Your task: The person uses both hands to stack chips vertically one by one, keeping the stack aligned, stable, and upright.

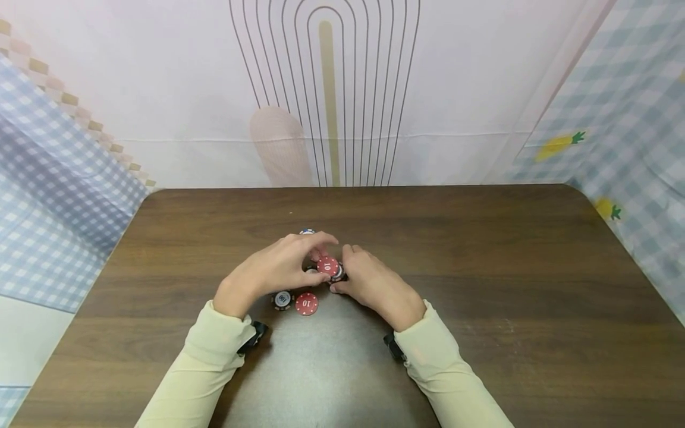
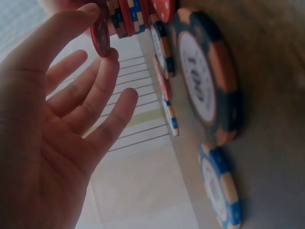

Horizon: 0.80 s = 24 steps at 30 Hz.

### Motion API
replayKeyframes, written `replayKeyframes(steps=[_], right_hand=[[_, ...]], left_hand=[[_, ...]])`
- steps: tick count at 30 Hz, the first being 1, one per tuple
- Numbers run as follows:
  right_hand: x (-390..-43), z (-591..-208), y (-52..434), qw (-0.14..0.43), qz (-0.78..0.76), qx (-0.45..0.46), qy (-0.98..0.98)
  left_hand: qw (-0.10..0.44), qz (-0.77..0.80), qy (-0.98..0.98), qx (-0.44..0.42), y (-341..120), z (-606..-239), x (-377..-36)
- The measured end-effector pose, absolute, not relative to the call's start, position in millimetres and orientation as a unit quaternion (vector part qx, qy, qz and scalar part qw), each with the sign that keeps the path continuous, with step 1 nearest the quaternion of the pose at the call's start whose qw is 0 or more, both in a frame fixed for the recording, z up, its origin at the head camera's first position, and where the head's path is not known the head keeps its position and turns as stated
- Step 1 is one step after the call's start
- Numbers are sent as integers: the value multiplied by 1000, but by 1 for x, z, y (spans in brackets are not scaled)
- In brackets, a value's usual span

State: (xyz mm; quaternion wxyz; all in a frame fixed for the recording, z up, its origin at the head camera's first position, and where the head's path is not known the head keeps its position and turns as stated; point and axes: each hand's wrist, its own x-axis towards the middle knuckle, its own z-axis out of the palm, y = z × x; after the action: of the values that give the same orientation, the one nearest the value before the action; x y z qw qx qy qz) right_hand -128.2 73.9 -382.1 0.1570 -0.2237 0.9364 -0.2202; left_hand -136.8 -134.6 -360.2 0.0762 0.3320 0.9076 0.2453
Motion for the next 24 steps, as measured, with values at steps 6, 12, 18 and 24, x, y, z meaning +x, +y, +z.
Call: replayKeyframes(steps=[6, 12, 18, 24], right_hand=[[-129, -382, 74, 160, -226, -224, 935], [-129, -383, 74, 163, -223, -229, 934], [-128, -382, 74, 160, -224, -233, 933], [-128, -382, 75, 162, -228, -233, 931]], left_hand=[[82, 256, 899, 346, -132, -365, -138], [73, 250, 896, 360, -131, -367, -139], [64, 234, 901, 361, -131, -367, -138], [85, 253, 894, 359, -130, -367, -139]])
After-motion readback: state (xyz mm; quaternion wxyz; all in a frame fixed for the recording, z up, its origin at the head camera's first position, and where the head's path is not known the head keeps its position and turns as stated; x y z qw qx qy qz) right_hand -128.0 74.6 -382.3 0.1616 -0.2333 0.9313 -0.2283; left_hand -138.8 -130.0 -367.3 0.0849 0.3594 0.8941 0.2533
